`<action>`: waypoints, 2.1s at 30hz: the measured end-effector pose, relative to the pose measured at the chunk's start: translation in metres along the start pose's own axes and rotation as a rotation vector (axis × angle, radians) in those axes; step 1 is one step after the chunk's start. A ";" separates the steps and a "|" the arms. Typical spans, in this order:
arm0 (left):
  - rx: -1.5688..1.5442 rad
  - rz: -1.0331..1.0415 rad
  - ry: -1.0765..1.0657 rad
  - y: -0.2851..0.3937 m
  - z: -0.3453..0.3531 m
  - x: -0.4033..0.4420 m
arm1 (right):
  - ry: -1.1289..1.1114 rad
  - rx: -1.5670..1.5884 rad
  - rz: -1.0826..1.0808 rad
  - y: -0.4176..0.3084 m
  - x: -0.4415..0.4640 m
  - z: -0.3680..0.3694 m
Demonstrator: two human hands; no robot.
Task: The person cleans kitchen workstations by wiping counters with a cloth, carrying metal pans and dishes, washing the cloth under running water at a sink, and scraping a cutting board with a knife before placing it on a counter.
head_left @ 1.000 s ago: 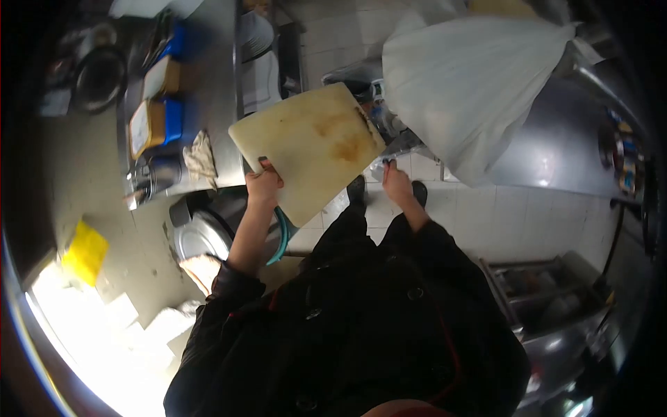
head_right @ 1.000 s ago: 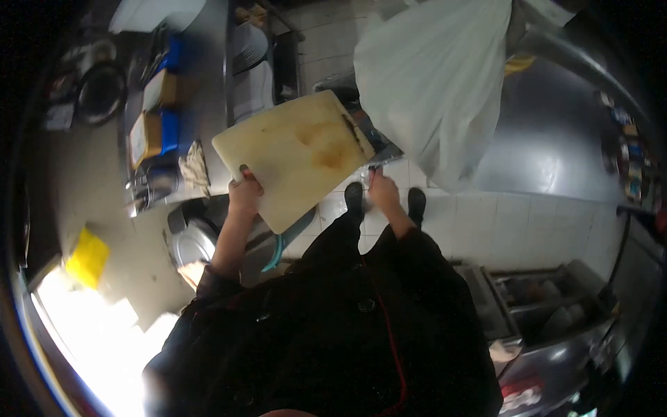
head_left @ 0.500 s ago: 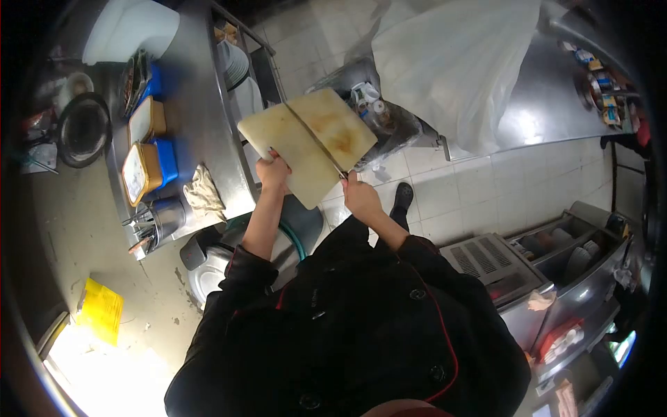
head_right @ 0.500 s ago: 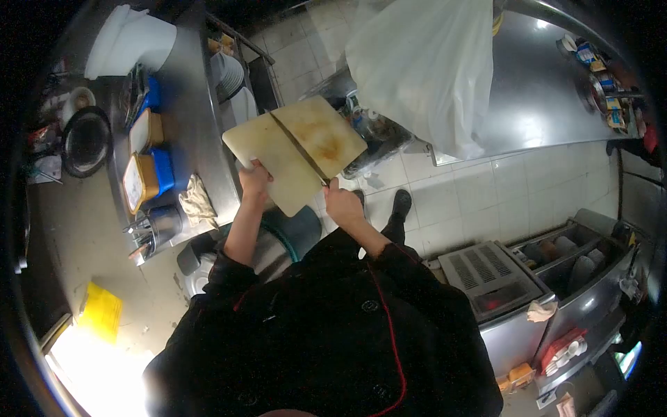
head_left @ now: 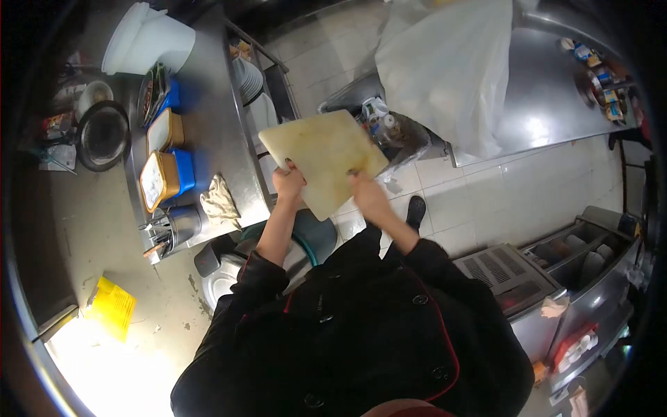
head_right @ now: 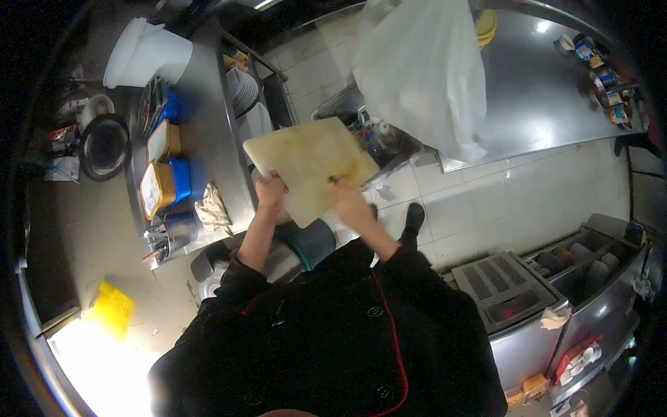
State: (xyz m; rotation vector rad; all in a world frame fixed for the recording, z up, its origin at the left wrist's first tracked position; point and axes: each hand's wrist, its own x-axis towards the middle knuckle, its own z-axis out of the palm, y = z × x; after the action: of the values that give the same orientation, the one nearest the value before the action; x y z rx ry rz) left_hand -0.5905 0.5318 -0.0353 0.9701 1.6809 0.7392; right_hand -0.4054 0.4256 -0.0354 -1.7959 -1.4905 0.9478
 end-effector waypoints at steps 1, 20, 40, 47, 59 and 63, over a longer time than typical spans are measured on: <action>0.092 0.001 0.054 0.006 0.007 -0.003 | -0.151 -0.040 0.143 -0.028 0.001 0.001; -0.171 0.117 0.152 0.054 -0.004 0.005 | -0.136 -0.175 0.133 0.032 -0.051 0.018; -0.131 0.144 0.132 0.062 -0.009 -0.003 | -0.078 -0.110 0.170 0.048 -0.059 0.017; -0.281 0.054 -0.002 0.049 -0.054 0.005 | 0.077 -0.199 0.351 0.250 0.000 0.062; -0.127 0.115 0.072 0.045 -0.012 -0.004 | -0.058 -0.022 0.092 -0.017 0.005 0.028; -0.107 0.089 0.016 0.061 -0.025 -0.031 | 0.045 -0.023 0.242 0.008 0.022 0.042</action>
State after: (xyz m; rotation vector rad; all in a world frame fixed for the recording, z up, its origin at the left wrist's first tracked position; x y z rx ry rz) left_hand -0.5938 0.5338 0.0373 0.9705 1.6030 0.8893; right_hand -0.4335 0.4464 -0.0685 -2.0336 -1.2808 1.0017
